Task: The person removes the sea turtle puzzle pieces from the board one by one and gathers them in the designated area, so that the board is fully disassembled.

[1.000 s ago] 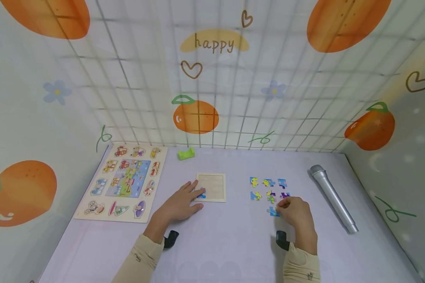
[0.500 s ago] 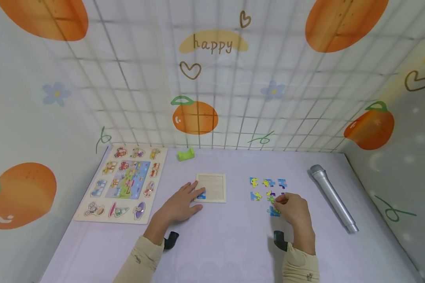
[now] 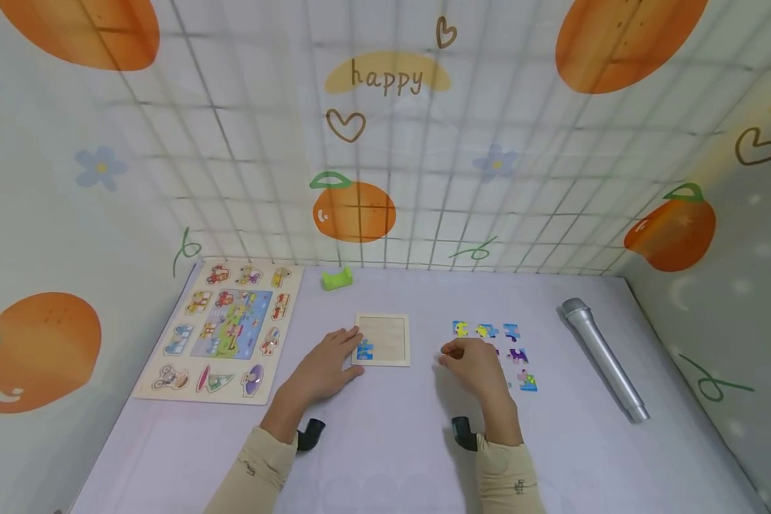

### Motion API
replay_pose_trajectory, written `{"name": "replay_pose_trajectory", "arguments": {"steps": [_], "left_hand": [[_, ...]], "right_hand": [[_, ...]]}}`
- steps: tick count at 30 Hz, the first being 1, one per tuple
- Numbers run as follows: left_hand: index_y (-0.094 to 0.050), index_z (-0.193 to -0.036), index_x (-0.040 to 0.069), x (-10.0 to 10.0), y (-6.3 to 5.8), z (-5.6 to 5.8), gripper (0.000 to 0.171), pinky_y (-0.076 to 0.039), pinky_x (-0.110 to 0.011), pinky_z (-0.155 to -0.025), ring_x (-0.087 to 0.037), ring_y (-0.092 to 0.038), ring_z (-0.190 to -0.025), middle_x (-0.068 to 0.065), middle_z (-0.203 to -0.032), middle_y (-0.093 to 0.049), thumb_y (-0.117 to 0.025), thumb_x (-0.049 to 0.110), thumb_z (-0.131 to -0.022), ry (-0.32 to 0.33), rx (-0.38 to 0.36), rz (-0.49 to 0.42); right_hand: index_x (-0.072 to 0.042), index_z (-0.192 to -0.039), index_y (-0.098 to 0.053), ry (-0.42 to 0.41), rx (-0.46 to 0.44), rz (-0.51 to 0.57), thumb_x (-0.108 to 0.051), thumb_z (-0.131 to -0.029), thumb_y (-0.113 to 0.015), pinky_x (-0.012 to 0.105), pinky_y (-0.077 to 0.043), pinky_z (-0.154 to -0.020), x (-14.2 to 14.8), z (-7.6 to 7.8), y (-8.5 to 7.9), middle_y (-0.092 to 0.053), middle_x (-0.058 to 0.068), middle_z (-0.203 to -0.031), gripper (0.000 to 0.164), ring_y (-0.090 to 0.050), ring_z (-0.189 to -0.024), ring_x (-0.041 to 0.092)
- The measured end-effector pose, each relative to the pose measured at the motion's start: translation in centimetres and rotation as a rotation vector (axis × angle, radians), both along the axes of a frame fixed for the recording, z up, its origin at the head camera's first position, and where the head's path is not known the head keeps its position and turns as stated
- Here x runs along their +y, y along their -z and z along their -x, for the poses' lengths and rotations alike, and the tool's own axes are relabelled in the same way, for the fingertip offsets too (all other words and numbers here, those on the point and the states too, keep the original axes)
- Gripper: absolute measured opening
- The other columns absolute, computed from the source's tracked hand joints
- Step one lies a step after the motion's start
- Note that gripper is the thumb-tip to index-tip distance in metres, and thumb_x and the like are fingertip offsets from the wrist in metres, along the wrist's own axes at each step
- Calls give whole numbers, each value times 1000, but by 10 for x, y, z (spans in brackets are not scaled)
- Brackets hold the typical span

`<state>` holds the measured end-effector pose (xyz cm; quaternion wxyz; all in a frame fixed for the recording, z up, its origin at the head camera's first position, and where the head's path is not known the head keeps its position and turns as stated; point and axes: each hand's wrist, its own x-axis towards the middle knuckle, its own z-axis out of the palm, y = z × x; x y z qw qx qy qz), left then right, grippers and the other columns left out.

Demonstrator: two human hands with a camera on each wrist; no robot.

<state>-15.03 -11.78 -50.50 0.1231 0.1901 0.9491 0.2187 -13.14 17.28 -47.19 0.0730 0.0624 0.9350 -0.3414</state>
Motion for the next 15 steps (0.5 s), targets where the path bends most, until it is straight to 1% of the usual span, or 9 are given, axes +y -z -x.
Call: {"name": "replay_pose_trajectory", "arguments": {"steps": [4, 6, 8, 11, 13, 15], "left_hand": [[-45, -154, 8, -2, 2, 1, 67, -31, -50, -125, -34, -33, -153, -6, -165, -38, -70, 33, -97, -14, 15, -11], [-47, -154, 10, -2, 4, 2, 66, -32, -49, -124, -32, -34, -153, -4, -164, -40, -70, 34, -97, -35, 27, -17], [-49, -152, 11, -1, 5, 3, 64, -35, -49, -123, -30, -37, -151, -2, -162, -43, -71, 34, -96, -54, 49, -26], [-52, -151, 12, 0, 7, 4, 63, -37, -49, -122, -30, -40, -149, -2, -160, -46, -72, 35, -95, -71, 72, -32], [-54, -149, 11, 1, 7, 3, 63, -38, -50, -120, -30, -42, -148, -3, -159, -48, -74, 35, -94, -71, 87, -39], [-54, -149, 11, 1, 7, 3, 63, -39, -50, -120, -30, -42, -147, -3, -159, -48, -74, 35, -94, -71, 89, -35]], "right_hand": [[-9, -98, -79, -90, 38, 16, -17, -88, -80, 32, -56, -72, -30, 10, 3, -77, 2, -89, 13, -67, -81, 15], [-9, -99, -79, -146, 46, 31, -17, -88, -80, 32, -57, -74, -45, 15, 3, -77, 1, -89, 13, -67, -82, 14], [-8, -101, -80, -210, 57, 43, -16, -88, -80, 32, -58, -75, -60, 21, 4, -77, 3, -91, 15, -68, -83, 15], [-6, -104, -80, -288, 64, 27, -15, -89, -79, 33, -58, -77, -79, 28, 6, -78, 5, -94, 18, -69, -85, 16], [-5, -106, -79, -320, 64, -2, -14, -89, -79, 33, -58, -77, -88, 33, 8, -78, 6, -96, 19, -69, -86, 17], [-4, -107, -79, -329, 50, -30, -14, -89, -78, 33, -58, -77, -96, 36, 10, -78, 6, -97, 20, -67, -86, 17]]}}
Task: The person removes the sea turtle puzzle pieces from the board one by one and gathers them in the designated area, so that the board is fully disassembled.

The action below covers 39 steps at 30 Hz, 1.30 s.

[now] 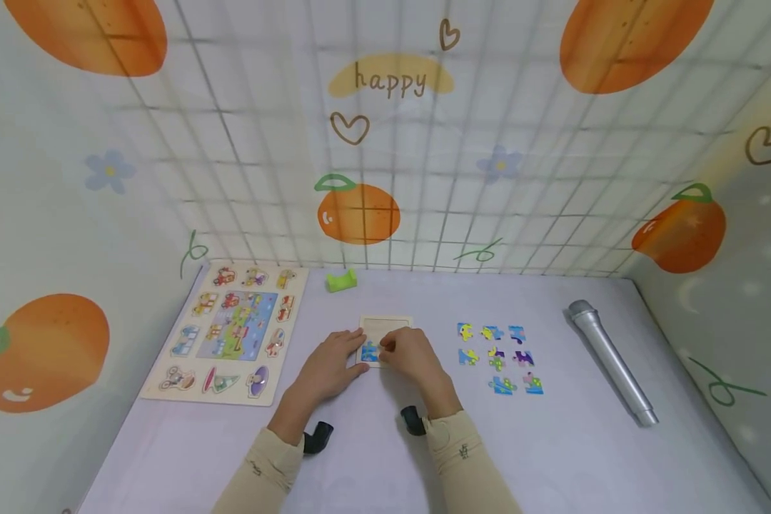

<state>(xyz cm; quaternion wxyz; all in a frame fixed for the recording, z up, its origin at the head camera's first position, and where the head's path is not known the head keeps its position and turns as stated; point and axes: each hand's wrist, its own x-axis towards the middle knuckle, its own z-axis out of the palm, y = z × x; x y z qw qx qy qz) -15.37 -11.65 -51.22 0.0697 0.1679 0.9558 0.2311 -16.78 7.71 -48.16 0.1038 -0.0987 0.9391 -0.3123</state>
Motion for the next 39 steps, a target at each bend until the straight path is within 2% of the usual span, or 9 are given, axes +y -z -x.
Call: {"name": "replay_pose_trajectory", "arguments": {"steps": [7, 12, 19, 27, 39], "left_hand": [[-54, -149, 13, 2, 2, 0, 63, -39, -48, -120, -27, -43, -147, 0, -158, -49, -73, 38, -95, -8, 25, 6], [-56, -147, 11, 1, 3, -2, 63, -40, -48, -119, -27, -45, -146, -2, -157, -50, -75, 37, -93, -28, 36, 1], [-56, -147, 11, 1, 4, -2, 63, -41, -48, -119, -27, -46, -145, -1, -156, -51, -74, 38, -93, -29, 43, 5], [-56, -147, 11, 3, -3, -3, 63, -40, -49, -119, -28, -45, -146, -2, -157, -51, -75, 37, -93, -26, 33, -6], [-57, -146, 9, 3, -2, -1, 63, -40, -50, -118, -29, -46, -144, -3, -156, -52, -76, 36, -92, -25, 42, -10]], "right_hand": [[-5, -108, -80, 22, -46, -22, -14, -90, -78, 34, -58, -77, -10, 4, 4, -78, 6, -98, 20, -66, -85, 17], [-5, -107, -80, 6, -46, -6, -15, -90, -78, 33, -58, -77, -14, 5, 8, -78, 6, -98, 20, -67, -85, 16], [-5, -102, -78, 39, -49, 7, -17, -90, -79, 31, -56, -73, -15, 5, 11, -76, 4, -91, 17, -64, -79, 14], [-9, -95, -71, 98, -18, 93, -17, -90, -79, 27, -51, -68, -15, 2, 14, -72, 1, -84, 12, -60, -74, 12], [-12, -91, -71, 155, 18, 247, -15, -91, -75, 26, -47, -65, -8, -4, 16, -72, 1, -80, 5, -58, -71, 11]]}}
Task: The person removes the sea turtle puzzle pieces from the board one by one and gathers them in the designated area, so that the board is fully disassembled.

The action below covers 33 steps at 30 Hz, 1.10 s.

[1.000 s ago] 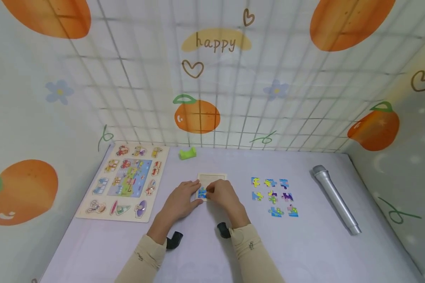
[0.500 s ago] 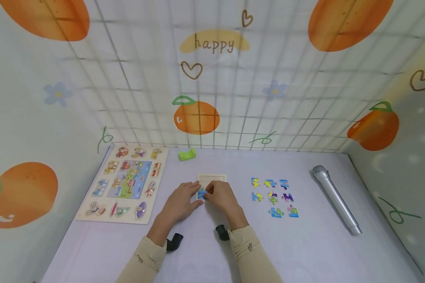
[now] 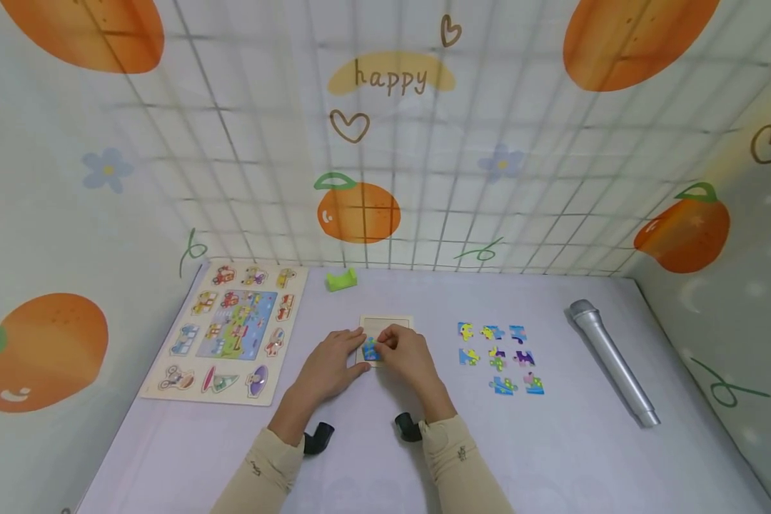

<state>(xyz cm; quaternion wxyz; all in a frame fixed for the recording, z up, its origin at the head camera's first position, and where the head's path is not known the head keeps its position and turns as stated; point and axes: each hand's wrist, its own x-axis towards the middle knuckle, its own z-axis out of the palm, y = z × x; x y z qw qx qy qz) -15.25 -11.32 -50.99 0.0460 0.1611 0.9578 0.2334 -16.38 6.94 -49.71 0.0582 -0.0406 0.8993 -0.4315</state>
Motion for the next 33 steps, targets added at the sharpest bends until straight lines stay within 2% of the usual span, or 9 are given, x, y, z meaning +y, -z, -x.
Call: {"name": "replay_pose_trajectory", "arguments": {"steps": [6, 14, 26, 33], "left_hand": [[-57, -146, 8, 1, -5, -2, 64, -41, -50, -118, -30, -47, -144, -4, -155, -52, -77, 36, -92, 2, -6, 13], [-57, -145, 8, 2, -6, -3, 63, -40, -49, -119, -30, -46, -145, -4, -156, -52, -76, 36, -92, -7, -12, 26], [-55, -147, 9, 2, -4, -1, 65, -40, -48, -119, -29, -45, -145, -3, -157, -50, -75, 37, -93, -3, -17, 33], [-56, -147, 10, 2, -1, 0, 64, -40, -48, -119, -29, -45, -145, -3, -157, -50, -75, 37, -93, -4, -17, 30]], "right_hand": [[-13, -93, -72, 21, 13, 7, -16, -92, -75, 25, -48, -65, 12, -5, 4, -72, -1, -81, 5, -59, -71, 10], [-14, -93, -71, 68, -33, 20, -16, -92, -74, 25, -48, -66, 31, -12, -3, -73, -2, -81, 4, -60, -73, 12], [-15, -98, -75, 161, -77, -43, -19, -91, -74, 26, -44, -62, 83, -26, -11, -72, -2, -80, 8, -58, -73, 15], [-16, -97, -78, 182, -127, -72, -21, -92, -74, 27, -48, -67, 112, -37, -18, -77, 0, -92, 8, -63, -84, 17]]}}
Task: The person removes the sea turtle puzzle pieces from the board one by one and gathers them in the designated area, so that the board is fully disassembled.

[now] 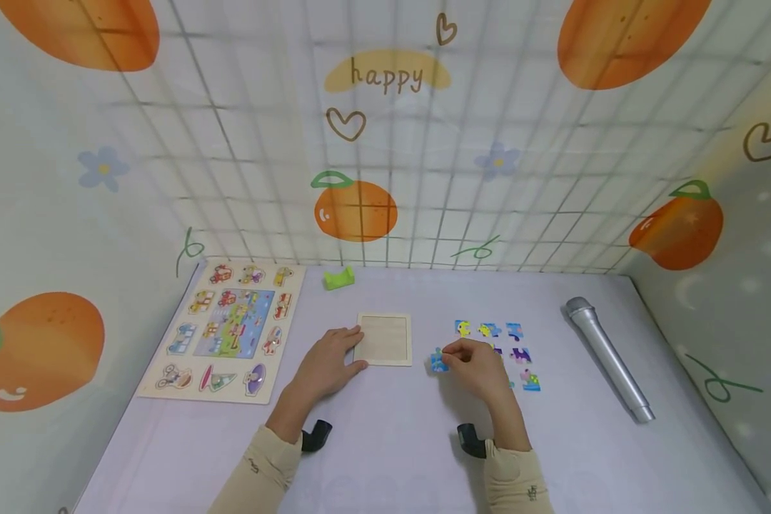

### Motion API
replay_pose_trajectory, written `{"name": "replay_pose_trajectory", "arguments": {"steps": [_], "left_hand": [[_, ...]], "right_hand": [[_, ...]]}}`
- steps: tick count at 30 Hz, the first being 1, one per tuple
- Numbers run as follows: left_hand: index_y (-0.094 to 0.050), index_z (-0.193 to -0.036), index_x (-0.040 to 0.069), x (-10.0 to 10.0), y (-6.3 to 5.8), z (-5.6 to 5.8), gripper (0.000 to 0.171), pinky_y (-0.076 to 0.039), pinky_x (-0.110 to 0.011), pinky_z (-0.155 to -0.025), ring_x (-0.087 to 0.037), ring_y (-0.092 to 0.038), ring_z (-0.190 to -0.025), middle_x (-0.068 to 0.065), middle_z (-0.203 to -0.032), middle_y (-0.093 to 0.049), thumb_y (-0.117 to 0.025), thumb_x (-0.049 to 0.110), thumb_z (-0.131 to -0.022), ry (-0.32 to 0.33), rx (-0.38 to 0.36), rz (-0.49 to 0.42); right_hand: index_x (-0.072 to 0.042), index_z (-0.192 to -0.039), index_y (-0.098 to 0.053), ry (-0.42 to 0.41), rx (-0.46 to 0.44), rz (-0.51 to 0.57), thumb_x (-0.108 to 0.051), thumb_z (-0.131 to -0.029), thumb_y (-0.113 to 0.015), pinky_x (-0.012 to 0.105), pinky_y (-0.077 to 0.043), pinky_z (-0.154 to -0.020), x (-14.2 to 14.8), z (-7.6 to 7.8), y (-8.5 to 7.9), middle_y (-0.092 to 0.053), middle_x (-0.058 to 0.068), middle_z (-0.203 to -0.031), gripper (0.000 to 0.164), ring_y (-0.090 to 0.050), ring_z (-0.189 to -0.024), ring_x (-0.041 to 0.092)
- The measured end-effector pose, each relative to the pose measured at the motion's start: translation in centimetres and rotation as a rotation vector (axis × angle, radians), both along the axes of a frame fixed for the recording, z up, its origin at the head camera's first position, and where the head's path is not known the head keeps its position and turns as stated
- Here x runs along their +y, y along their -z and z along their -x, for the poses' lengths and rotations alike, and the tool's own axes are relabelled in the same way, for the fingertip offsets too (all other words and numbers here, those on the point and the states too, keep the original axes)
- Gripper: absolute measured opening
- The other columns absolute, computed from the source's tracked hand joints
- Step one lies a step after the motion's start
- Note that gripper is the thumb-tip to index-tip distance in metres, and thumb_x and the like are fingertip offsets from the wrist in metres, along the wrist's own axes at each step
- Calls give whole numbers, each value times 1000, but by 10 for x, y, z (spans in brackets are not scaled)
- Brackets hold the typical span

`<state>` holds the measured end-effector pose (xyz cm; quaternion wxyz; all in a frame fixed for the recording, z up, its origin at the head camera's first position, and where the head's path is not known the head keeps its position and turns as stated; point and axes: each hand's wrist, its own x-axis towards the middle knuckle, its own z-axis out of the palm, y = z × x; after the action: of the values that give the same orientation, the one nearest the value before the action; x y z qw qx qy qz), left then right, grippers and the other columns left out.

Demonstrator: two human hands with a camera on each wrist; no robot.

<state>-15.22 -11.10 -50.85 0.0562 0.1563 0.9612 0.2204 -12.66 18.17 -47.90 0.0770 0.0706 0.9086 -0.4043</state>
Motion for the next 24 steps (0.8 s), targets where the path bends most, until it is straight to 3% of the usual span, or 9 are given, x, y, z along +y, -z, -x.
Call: {"name": "replay_pose_trajectory", "arguments": {"steps": [12, 24], "left_hand": [[-56, -146, 10, -1, 1, 0, 64, -41, -50, -118, -30, -46, -145, -3, -157, -51, -76, 37, -92, -6, 0, -4], [-56, -147, 11, 0, 1, 0, 64, -40, -49, -119, -29, -45, -146, -2, -157, -50, -75, 38, -93, -15, -11, -13]], "right_hand": [[-12, -98, -75, 10, -55, -56, -22, -93, -72, 27, -46, -67, 46, -18, -4, -73, 3, -92, 12, -61, -85, 19], [-8, -95, -74, 1, -81, -70, -16, -91, -74, 28, -43, -62, 49, -22, -6, -67, 3, -83, 8, -56, -78, 18]]}}
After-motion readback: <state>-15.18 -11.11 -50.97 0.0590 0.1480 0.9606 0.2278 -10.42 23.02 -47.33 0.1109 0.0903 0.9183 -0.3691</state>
